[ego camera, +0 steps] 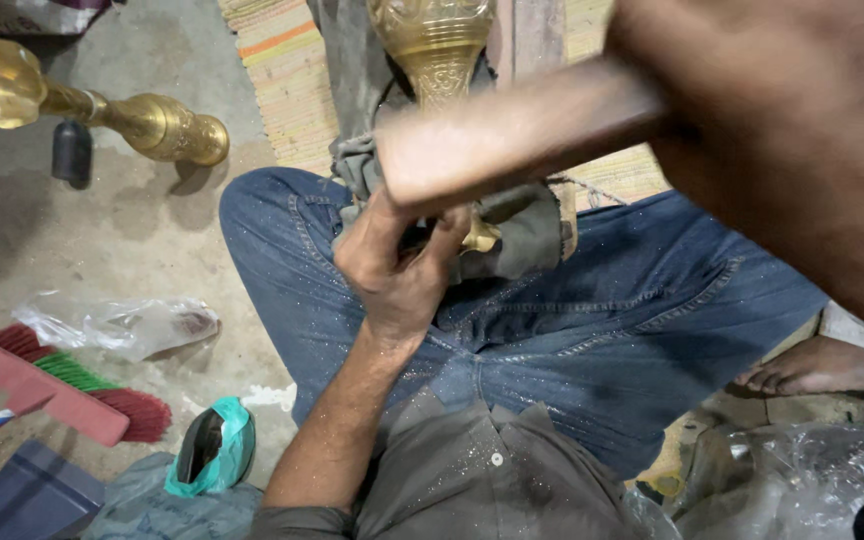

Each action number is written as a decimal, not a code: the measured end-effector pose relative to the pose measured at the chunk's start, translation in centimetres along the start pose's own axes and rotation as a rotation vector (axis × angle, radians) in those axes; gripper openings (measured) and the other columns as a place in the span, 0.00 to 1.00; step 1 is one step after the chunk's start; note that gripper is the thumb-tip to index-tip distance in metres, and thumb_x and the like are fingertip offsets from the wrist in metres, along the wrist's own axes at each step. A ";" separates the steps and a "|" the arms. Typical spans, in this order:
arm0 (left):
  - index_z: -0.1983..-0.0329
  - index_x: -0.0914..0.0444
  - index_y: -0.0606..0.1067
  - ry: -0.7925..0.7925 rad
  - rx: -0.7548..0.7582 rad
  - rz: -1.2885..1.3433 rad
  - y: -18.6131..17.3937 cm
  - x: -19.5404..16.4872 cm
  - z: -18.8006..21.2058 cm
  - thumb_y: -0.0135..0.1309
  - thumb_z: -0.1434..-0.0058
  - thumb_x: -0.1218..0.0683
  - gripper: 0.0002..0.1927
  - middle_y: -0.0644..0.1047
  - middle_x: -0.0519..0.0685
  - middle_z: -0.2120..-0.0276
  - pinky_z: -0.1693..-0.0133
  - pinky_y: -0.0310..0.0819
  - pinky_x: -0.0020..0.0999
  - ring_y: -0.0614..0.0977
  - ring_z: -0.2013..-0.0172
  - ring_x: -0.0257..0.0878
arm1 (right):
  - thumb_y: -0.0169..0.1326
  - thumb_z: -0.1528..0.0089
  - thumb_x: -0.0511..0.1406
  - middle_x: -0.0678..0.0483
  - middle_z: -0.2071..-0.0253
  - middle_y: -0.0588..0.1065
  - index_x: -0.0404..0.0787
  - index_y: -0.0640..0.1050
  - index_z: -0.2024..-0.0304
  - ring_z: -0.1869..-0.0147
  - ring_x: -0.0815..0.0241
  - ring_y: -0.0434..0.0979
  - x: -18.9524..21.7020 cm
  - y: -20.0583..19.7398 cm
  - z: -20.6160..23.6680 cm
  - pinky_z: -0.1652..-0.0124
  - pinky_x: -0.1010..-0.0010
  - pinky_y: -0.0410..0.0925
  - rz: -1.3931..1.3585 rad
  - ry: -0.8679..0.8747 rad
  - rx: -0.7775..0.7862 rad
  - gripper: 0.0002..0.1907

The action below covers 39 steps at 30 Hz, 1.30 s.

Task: The person sits cross-legged on the floor with an ornate brass vase held upright in a padded stand on their lap. They hold a steel punch against the vase's surface and repeatedly strike it with a wooden mallet, repositioning the punch around the vase to work the metal.

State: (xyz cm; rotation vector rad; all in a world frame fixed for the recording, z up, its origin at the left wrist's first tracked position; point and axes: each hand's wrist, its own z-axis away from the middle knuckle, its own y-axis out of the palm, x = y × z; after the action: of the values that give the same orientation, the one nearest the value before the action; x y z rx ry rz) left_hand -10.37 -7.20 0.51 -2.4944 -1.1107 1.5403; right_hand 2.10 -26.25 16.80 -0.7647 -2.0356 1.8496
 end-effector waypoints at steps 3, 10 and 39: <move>0.53 0.65 0.75 0.013 0.027 -0.008 0.0 0.1 0.2 0.68 0.36 0.60 0.14 0.79 0.49 0.64 0.65 0.76 0.28 0.82 0.68 0.36 | 0.62 0.33 0.31 0.45 0.61 0.76 0.35 0.77 0.51 0.61 0.52 0.78 -0.7 2.3 2.6 0.61 0.61 0.71 -0.318 0.112 -0.080 0.10; 0.48 0.69 0.74 -0.313 -0.244 0.370 -1.2 0.8 0.5 0.61 0.26 0.62 0.09 0.80 0.49 0.59 0.55 0.79 0.27 0.82 0.60 0.35 | 0.69 0.43 0.35 0.54 0.65 0.76 0.40 0.77 0.52 0.68 0.61 0.77 3.4 5.6 3.5 0.70 0.67 0.72 -0.353 0.222 0.022 0.19; 0.37 0.65 0.76 -0.383 0.261 0.546 -3.2 2.2 -6.1 0.62 0.30 0.62 0.18 0.82 0.45 0.60 0.57 0.79 0.23 0.82 0.60 0.29 | 0.70 0.49 0.39 0.45 0.66 0.80 0.42 0.72 0.50 0.60 0.46 0.83 6.7 11.8 4.4 0.60 0.55 0.74 -0.871 0.423 0.257 0.28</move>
State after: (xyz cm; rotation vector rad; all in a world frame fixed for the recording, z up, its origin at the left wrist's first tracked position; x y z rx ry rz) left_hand -6.76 -1.43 3.08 -2.4975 -0.1911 2.1906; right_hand -3.48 -25.75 3.67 -0.1175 -1.4601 1.2586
